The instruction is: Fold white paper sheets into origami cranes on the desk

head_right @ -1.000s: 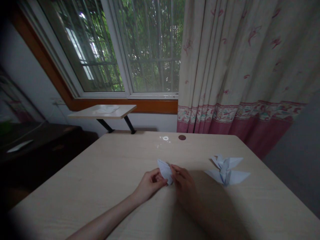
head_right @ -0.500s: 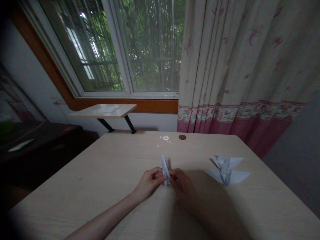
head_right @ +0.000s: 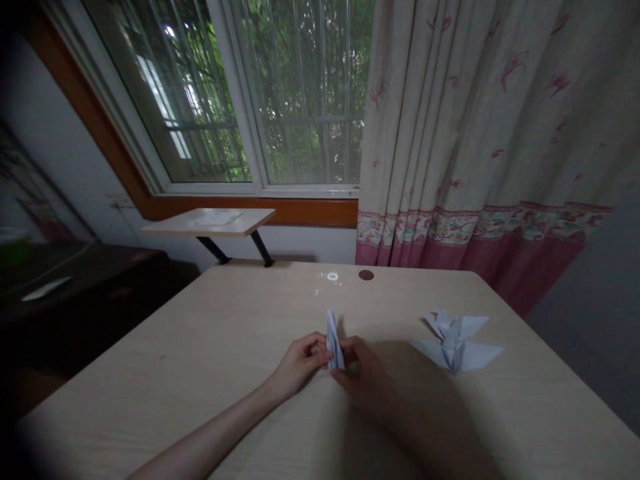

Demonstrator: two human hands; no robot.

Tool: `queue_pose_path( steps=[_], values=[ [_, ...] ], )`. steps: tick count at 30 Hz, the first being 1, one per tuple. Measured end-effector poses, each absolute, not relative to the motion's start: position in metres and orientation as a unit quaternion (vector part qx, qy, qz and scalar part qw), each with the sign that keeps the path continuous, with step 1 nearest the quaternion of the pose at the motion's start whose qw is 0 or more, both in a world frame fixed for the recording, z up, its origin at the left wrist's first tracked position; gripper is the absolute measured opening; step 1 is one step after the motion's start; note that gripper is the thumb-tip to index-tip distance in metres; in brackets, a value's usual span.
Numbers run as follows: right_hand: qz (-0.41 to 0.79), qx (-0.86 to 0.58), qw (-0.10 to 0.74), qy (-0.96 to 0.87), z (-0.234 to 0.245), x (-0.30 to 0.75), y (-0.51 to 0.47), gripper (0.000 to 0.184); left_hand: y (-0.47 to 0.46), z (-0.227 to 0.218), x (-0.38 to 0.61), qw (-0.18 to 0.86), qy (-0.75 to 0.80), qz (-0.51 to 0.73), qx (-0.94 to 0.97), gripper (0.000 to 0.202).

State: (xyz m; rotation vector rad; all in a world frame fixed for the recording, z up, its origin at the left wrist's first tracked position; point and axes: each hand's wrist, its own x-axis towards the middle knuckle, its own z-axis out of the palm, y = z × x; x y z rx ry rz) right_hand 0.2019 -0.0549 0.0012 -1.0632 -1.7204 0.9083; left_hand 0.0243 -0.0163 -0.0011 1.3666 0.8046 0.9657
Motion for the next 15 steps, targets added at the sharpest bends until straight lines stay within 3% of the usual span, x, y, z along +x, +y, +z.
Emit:
queue_pose_path(
  steps=[10,15],
  values=[
    [0.446,-0.414,0.495,-0.620,-0.015,0.210,-0.041,0.032,-0.016,-0.005,0.022,0.541,0.354,0.431,0.630,0.033],
    [0.485,-0.403,0.501,-0.593,-0.017,0.210,-0.039,0.026,-0.017,-0.001,0.021,0.486,0.323,0.460,0.670,0.023]
  ],
)
